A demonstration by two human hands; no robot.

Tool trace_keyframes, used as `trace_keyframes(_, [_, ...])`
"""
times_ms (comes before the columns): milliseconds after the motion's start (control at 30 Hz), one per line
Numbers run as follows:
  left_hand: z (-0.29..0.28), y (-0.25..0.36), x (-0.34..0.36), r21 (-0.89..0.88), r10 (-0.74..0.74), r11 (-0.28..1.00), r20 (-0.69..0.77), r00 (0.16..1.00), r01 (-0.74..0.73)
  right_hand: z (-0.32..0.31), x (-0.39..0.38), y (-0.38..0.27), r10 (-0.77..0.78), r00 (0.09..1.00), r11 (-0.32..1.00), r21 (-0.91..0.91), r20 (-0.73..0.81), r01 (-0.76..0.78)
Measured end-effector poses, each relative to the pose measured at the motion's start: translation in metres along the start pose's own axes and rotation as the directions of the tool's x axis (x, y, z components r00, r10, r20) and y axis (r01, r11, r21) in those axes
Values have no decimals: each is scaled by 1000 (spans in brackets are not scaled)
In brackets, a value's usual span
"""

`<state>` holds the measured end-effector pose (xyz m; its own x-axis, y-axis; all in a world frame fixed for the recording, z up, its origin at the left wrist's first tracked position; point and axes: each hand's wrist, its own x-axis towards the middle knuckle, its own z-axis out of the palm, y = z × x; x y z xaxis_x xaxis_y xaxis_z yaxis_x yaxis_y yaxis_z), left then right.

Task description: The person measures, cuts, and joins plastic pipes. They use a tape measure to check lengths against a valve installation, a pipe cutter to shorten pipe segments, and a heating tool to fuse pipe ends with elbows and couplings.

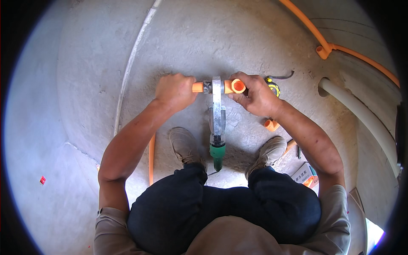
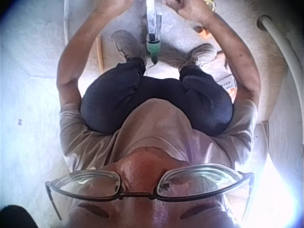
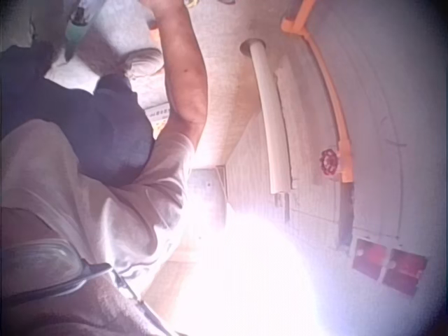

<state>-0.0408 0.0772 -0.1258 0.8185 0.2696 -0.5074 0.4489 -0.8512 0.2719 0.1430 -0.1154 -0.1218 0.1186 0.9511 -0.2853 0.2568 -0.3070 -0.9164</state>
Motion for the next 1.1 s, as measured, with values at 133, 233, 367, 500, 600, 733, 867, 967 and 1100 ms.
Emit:
trace_keyframes(133, [1, 0, 0, -6, 6, 1000, -15, 1000, -6, 0, 0, 4, -51, 999, 998, -24, -15, 51])
trace_keyframes(233, [3, -2, 0, 2, 12, 1000, -9, 1000, -12, 0, 2, 2, 13, 1000, 1000, 21, 7, -13])
trace_keyframes(367, [3, -1, -1, 11, 18, 1000, -26, 999, -18, -4, 1, -2, 70, 997, 997, 30, 37, -71])
trace_keyframes(500, [3, 2, 0, 17, 26, 1000, -45, 999, -26, -5, 0, -1, 121, 990, 991, 43, 66, -124])
trace_keyframes(600, [2, 0, -2, 10, 26, 1000, -55, 998, -25, -6, 3, -4, 163, 982, 984, 58, 92, -169])
trace_keyframes(733, [7, -1, -1, -8, 28, 1000, -77, 997, -28, -6, 3, -5, 204, 974, 973, 91, 96, -212])
trace_keyframes(867, [7, -1, -1, 8, 35, 999, -80, 996, -34, -6, 3, -4, 211, 972, 971, 90, 101, -220])
trace_keyframes(967, [7, -2, -2, 14, 35, 999, -83, 996, -34, -6, 4, -5, 259, 957, 959, 81, 129, -271])
trace_keyframes(1100, [10, -2, -1, 16, 53, 999, -104, 993, -52, -7, 3, -4, 252, 959, 961, 80, 125, -264])
